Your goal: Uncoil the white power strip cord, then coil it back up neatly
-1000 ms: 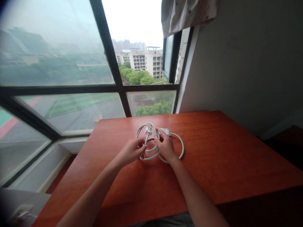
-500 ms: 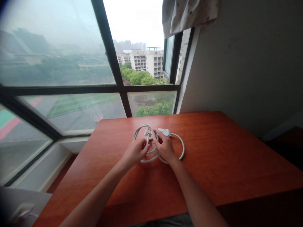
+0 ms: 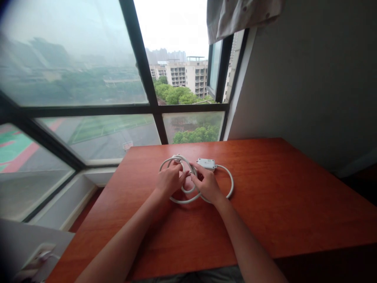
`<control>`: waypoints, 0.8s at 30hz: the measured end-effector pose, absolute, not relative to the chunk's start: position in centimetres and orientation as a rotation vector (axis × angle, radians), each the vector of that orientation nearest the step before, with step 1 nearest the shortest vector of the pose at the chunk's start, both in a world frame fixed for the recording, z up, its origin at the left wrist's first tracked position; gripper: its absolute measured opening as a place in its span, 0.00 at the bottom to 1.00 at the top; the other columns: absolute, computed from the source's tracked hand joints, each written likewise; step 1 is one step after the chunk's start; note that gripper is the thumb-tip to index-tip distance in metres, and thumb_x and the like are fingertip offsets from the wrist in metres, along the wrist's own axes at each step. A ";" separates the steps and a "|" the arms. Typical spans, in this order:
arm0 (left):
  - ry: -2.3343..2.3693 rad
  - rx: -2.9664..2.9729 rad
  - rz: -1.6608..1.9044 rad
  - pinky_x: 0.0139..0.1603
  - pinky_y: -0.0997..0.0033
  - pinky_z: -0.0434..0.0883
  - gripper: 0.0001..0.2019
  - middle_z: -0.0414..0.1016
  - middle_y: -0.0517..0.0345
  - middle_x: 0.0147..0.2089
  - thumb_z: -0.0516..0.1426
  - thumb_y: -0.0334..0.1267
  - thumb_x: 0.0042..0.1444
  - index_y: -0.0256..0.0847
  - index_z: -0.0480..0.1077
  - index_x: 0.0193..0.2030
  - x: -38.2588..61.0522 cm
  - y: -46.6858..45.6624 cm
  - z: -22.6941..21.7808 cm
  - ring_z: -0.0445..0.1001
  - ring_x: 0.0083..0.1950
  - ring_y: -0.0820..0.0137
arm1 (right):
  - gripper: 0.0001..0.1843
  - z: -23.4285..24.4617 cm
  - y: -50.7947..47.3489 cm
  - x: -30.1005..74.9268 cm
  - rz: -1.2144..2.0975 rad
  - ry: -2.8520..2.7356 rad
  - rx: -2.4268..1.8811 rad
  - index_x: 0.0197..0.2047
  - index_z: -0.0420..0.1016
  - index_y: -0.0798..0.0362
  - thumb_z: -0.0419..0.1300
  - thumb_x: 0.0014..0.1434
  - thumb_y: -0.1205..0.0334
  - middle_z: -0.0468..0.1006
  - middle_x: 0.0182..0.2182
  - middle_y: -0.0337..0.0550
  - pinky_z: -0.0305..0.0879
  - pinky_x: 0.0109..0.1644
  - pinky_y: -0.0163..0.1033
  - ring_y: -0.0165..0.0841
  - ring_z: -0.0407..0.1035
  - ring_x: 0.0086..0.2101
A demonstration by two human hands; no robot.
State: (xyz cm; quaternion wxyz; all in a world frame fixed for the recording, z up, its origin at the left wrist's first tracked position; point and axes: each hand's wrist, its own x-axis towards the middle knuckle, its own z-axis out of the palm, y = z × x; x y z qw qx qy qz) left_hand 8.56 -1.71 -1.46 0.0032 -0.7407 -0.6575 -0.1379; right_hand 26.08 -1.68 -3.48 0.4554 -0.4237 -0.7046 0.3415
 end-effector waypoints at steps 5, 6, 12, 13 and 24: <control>-2.231 -1.984 -0.738 0.36 0.69 0.65 0.16 0.78 0.50 0.40 0.48 0.47 0.64 0.41 0.73 0.43 3.9 -1.1 -0.5 0.76 0.40 0.62 | 0.24 -4.3 -0.7 26.5 0.808 -1.668 -1.140 0.56 0.73 0.52 0.58 0.56 0.61 0.80 0.44 0.45 0.69 0.46 0.41 0.37 0.73 0.39; -2.277 -1.959 -0.775 0.36 0.69 0.65 0.15 0.78 0.49 0.42 0.49 0.46 0.62 0.40 0.72 0.45 2.9 -0.8 -0.6 0.76 0.40 0.62 | 0.24 -4.5 -0.5 26.6 0.804 -1.654 -1.155 0.56 0.73 0.52 0.58 0.55 0.61 0.80 0.44 0.45 0.69 0.47 0.42 0.37 0.73 0.40; -2.349 -2.527 -0.853 0.37 0.69 0.68 0.15 0.79 0.50 0.36 0.53 0.44 0.57 0.37 0.75 0.40 0.1 0.5 -2.9 0.76 0.37 0.63 | 0.23 -4.8 -0.5 26.7 0.776 -1.619 -1.219 0.55 0.72 0.52 0.57 0.56 0.60 0.81 0.41 0.47 0.69 0.45 0.43 0.38 0.74 0.38; -2.345 -2.538 -0.926 0.36 0.69 0.68 0.14 0.78 0.51 0.35 0.54 0.44 0.55 0.37 0.75 0.39 0.2 0.5 -3.1 0.75 0.35 0.63 | 0.22 -4.7 -0.5 26.7 0.768 -1.613 -1.226 0.55 0.72 0.52 0.57 0.56 0.60 0.81 0.40 0.46 0.69 0.45 0.43 0.38 0.74 0.38; -2.599 -2.442 -2.169 0.29 0.72 0.72 0.19 0.68 0.61 0.29 0.61 0.51 0.49 0.37 0.68 0.39 1.4 -1.0 0.0 0.72 0.27 0.72 | 0.20 -4.4 -0.4 26.7 0.642 -1.664 -1.212 0.53 0.74 0.51 0.55 0.58 0.62 0.79 0.45 0.48 0.69 0.49 0.44 0.40 0.74 0.43</control>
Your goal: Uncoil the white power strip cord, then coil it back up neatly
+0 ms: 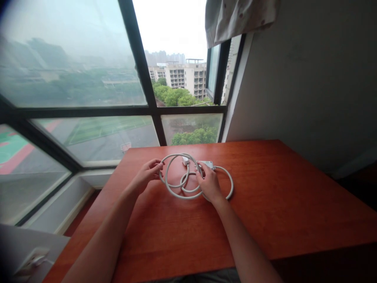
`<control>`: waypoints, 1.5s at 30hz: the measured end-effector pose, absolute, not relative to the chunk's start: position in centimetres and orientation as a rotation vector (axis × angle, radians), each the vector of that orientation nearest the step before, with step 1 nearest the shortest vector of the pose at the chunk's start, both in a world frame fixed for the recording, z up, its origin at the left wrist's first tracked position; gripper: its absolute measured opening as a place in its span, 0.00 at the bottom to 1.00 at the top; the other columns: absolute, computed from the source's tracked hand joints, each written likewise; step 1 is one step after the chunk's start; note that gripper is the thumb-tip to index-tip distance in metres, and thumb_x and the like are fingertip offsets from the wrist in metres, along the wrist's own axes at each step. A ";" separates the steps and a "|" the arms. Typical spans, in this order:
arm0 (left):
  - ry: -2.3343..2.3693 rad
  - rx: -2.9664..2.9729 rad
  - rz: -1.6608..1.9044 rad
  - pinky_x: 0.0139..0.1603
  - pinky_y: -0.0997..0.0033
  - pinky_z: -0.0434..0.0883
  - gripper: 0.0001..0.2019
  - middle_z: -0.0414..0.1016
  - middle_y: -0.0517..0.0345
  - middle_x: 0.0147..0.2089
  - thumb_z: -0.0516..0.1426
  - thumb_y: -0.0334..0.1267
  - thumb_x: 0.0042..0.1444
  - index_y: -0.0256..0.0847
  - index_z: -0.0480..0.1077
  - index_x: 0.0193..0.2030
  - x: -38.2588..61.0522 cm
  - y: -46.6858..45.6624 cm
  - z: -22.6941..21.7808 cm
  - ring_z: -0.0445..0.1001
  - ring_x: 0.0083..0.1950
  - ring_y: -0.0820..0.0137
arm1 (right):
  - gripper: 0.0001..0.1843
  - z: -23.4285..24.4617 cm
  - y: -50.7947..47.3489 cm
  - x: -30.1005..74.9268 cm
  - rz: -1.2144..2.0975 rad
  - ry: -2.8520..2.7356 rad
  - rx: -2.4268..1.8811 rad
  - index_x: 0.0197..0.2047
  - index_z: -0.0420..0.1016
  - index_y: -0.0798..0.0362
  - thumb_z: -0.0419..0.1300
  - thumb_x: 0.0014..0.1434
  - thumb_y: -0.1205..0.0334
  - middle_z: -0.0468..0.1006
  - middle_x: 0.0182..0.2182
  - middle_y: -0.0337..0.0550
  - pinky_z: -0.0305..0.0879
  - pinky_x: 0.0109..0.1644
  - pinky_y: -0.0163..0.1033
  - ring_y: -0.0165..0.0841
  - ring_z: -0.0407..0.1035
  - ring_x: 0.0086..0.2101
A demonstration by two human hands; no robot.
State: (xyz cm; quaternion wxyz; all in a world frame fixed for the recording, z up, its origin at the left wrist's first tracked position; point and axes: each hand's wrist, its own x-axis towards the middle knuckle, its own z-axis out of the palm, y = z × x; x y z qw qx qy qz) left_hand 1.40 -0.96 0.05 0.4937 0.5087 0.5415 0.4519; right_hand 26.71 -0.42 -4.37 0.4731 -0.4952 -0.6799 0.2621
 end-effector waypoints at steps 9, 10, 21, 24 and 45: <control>1.706 1.592 1.287 0.27 0.76 0.64 0.22 0.74 0.58 0.28 0.54 0.51 0.56 0.37 0.75 0.47 0.3 -0.1 -0.1 0.69 0.27 0.72 | 0.20 -4.7 -0.3 26.6 0.598 -1.740 -1.181 0.55 0.72 0.52 0.54 0.60 0.63 0.79 0.46 0.49 0.68 0.51 0.45 0.40 0.73 0.43; 1.747 1.641 1.270 0.29 0.75 0.66 0.22 0.76 0.56 0.30 0.53 0.51 0.57 0.37 0.76 0.48 0.1 -0.1 -0.1 0.71 0.29 0.70 | 0.20 -4.8 -0.3 26.6 0.591 -1.744 -1.182 0.55 0.72 0.52 0.54 0.60 0.64 0.79 0.46 0.49 0.68 0.51 0.46 0.40 0.73 0.44; 1.971 1.891 1.133 0.33 0.73 0.66 0.19 0.78 0.54 0.31 0.56 0.50 0.54 0.38 0.76 0.44 -2.0 -0.6 1.0 0.74 0.31 0.68 | 0.20 -5.1 -0.1 26.7 0.533 -1.808 -1.173 0.54 0.73 0.53 0.52 0.60 0.65 0.79 0.46 0.50 0.67 0.53 0.47 0.40 0.73 0.45; 1.877 1.703 0.999 0.28 0.73 0.64 0.18 0.73 0.57 0.25 0.57 0.50 0.51 0.36 0.75 0.38 -3.1 -0.7 0.8 0.70 0.26 0.69 | 0.20 -5.3 0.1 26.8 0.543 -1.791 -1.193 0.54 0.73 0.52 0.52 0.60 0.65 0.79 0.45 0.49 0.67 0.53 0.48 0.41 0.73 0.45; 1.727 1.252 1.122 0.24 0.75 0.67 0.16 0.69 0.59 0.21 0.59 0.50 0.48 0.37 0.66 0.27 -3.7 -0.6 0.0 0.69 0.23 0.72 | 0.17 -5.3 0.2 26.8 0.754 -1.560 -1.215 0.51 0.73 0.50 0.53 0.60 0.59 0.80 0.43 0.48 0.72 0.41 0.44 0.38 0.74 0.36</control>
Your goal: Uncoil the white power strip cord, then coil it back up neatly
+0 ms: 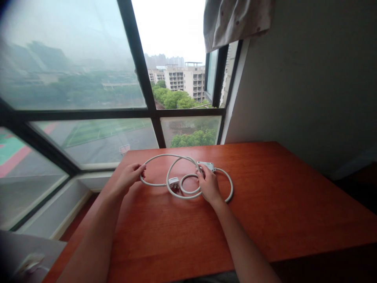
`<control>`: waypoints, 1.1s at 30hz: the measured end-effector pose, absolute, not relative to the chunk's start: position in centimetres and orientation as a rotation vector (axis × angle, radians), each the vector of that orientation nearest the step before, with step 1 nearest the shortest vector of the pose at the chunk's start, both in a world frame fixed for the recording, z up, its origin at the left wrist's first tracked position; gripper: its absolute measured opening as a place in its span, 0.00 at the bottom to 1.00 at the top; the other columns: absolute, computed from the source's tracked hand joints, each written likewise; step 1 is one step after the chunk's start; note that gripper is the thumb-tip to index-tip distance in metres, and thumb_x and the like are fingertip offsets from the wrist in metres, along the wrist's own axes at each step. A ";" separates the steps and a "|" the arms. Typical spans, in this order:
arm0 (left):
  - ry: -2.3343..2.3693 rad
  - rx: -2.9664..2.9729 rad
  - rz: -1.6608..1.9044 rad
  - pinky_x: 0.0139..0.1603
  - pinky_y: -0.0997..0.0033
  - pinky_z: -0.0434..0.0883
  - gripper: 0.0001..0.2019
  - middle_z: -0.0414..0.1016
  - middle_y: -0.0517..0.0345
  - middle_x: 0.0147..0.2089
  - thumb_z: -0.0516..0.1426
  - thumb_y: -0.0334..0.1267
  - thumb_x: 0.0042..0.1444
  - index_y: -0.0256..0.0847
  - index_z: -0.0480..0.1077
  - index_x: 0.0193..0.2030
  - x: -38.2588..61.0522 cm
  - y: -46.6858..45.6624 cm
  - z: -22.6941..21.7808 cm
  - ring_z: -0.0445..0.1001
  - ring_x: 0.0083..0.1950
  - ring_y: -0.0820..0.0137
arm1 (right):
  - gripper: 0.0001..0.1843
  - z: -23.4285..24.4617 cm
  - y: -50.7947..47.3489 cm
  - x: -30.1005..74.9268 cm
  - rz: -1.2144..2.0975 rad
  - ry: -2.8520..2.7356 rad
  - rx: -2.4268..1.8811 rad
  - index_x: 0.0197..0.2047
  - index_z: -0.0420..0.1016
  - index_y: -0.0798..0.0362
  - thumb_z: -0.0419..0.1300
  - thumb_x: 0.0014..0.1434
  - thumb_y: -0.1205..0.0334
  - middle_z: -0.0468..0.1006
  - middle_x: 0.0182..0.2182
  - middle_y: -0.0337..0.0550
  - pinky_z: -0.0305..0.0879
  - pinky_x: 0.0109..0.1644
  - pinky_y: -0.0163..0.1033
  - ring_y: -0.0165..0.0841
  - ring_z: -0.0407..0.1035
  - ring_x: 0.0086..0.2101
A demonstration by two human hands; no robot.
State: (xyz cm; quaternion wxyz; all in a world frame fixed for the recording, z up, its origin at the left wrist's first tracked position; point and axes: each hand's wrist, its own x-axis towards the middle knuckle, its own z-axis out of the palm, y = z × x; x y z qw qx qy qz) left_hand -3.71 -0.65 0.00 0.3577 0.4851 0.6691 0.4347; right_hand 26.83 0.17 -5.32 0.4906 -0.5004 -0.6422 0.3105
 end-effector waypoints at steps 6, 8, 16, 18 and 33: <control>1.798 1.510 1.352 0.23 0.76 0.63 0.14 0.66 0.62 0.20 0.52 0.49 0.57 0.41 0.65 0.33 -2.4 -0.2 -0.6 0.69 0.21 0.71 | 0.18 -5.5 0.3 26.9 0.834 -1.535 -1.172 0.52 0.71 0.50 0.54 0.60 0.56 0.79 0.42 0.48 0.72 0.34 0.42 0.36 0.73 0.29; 1.909 1.602 1.324 0.25 0.75 0.62 0.14 0.68 0.62 0.21 0.50 0.50 0.59 0.41 0.67 0.35 -2.3 -0.3 -0.5 0.69 0.22 0.70 | 0.17 -5.5 0.3 26.9 0.836 -1.534 -1.170 0.51 0.72 0.49 0.54 0.60 0.56 0.79 0.40 0.47 0.71 0.34 0.41 0.36 0.73 0.29; 2.150 1.662 1.566 0.31 0.74 0.60 0.15 0.69 0.58 0.25 0.53 0.47 0.58 0.39 0.74 0.38 -1.8 -0.9 0.8 0.68 0.30 0.69 | 0.17 -5.3 0.0 26.7 0.794 -1.571 -1.186 0.52 0.72 0.50 0.54 0.61 0.57 0.79 0.43 0.48 0.71 0.40 0.42 0.38 0.74 0.37; 1.939 1.449 1.647 0.26 0.75 0.58 0.13 0.64 0.62 0.22 0.55 0.46 0.56 0.38 0.73 0.36 -1.9 -0.8 1.1 0.64 0.25 0.72 | 0.17 -5.4 0.0 26.7 0.775 -1.586 -1.199 0.51 0.72 0.50 0.54 0.61 0.57 0.79 0.42 0.48 0.71 0.40 0.42 0.39 0.74 0.37; 0.601 0.217 1.731 0.15 0.81 0.48 0.17 0.46 0.72 0.15 0.41 0.35 0.69 0.35 0.63 0.31 0.9 -1.0 1.9 0.47 0.13 0.82 | 0.17 -4.7 -0.3 26.8 0.678 -1.719 -1.156 0.51 0.74 0.52 0.57 0.58 0.62 0.81 0.42 0.47 0.69 0.48 0.44 0.39 0.75 0.41</control>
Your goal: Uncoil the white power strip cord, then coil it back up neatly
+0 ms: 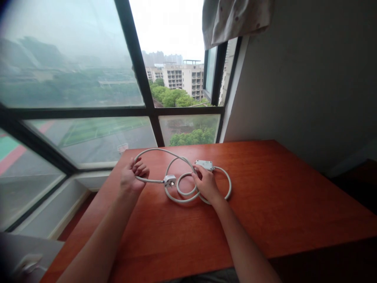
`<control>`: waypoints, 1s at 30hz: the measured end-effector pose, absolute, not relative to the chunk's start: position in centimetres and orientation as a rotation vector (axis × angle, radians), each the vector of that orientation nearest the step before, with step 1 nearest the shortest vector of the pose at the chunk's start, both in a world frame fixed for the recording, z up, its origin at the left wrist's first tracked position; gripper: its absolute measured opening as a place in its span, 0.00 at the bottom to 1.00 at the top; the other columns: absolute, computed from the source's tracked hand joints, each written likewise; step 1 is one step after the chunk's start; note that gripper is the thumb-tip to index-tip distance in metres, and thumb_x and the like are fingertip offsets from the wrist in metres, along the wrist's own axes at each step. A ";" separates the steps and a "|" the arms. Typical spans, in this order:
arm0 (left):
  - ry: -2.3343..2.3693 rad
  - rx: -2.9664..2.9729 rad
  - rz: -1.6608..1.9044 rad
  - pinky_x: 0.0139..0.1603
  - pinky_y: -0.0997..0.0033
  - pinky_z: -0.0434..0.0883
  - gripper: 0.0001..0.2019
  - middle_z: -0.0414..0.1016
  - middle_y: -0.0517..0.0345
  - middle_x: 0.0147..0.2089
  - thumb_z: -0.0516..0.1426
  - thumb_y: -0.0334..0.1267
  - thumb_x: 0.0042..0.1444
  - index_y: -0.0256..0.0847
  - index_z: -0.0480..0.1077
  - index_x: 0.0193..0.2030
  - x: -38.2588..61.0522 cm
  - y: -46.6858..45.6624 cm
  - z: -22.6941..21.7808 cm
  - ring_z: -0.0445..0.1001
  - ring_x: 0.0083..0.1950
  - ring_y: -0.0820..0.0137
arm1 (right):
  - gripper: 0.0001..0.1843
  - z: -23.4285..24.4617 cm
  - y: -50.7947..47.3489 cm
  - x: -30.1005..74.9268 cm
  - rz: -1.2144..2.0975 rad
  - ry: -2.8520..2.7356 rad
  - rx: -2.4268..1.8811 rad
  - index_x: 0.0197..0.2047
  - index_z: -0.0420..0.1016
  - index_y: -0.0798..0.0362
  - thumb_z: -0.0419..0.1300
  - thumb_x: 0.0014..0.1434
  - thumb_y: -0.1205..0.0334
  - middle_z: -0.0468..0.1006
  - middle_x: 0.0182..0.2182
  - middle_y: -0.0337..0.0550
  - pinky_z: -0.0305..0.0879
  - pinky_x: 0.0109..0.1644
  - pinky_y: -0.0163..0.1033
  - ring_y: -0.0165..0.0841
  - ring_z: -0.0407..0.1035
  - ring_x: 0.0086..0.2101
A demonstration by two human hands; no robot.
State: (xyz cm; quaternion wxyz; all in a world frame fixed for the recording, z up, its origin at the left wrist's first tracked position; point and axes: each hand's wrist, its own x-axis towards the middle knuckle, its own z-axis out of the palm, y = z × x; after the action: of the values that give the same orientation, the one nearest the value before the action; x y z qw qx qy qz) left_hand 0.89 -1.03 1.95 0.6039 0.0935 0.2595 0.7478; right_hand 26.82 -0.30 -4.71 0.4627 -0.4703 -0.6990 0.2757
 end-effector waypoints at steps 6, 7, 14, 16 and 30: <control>0.692 0.373 2.010 0.16 0.80 0.46 0.10 0.47 0.73 0.17 0.53 0.41 0.63 0.40 0.60 0.33 3.9 -0.9 0.5 0.46 0.14 0.82 | 0.17 -4.7 -0.3 26.8 0.721 -1.712 -1.127 0.51 0.75 0.52 0.59 0.57 0.62 0.81 0.40 0.46 0.70 0.43 0.43 0.37 0.75 0.37; 0.720 0.421 2.057 0.17 0.80 0.47 0.10 0.48 0.73 0.18 0.54 0.42 0.61 0.40 0.60 0.33 4.3 -0.9 0.3 0.47 0.15 0.82 | 0.17 -4.6 -0.4 26.7 0.727 -1.704 -1.126 0.51 0.75 0.52 0.59 0.57 0.62 0.81 0.40 0.46 0.70 0.42 0.42 0.37 0.74 0.36; 1.147 1.087 2.161 0.25 0.78 0.61 0.08 0.62 0.65 0.27 0.52 0.42 0.62 0.42 0.60 0.37 6.1 -1.5 -1.6 0.61 0.25 0.77 | 0.19 -4.5 -0.3 26.7 0.803 -1.599 -1.103 0.52 0.75 0.51 0.60 0.57 0.61 0.81 0.39 0.47 0.72 0.43 0.43 0.39 0.75 0.38; 1.343 1.318 2.041 0.30 0.77 0.64 0.07 0.65 0.62 0.30 0.51 0.42 0.63 0.41 0.63 0.37 5.9 -1.6 -2.2 0.65 0.29 0.75 | 0.20 -4.7 0.0 26.8 0.840 -1.536 -1.091 0.53 0.74 0.51 0.60 0.57 0.60 0.81 0.40 0.48 0.72 0.45 0.45 0.40 0.76 0.40; 1.351 1.185 1.929 0.24 0.78 0.64 0.14 0.70 0.61 0.27 0.61 0.46 0.55 0.38 0.70 0.42 5.2 -1.4 -1.4 0.69 0.25 0.75 | 0.24 -5.0 0.3 26.7 1.104 -1.397 -0.984 0.55 0.73 0.51 0.61 0.57 0.53 0.81 0.42 0.48 0.72 0.48 0.48 0.42 0.76 0.42</control>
State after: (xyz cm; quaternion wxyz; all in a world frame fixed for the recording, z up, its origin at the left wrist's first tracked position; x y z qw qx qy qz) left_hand 5.19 -1.45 -1.42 0.2499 0.4353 0.4960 0.7086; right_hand 26.65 0.31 -5.00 0.5257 -0.4116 -0.5839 0.4618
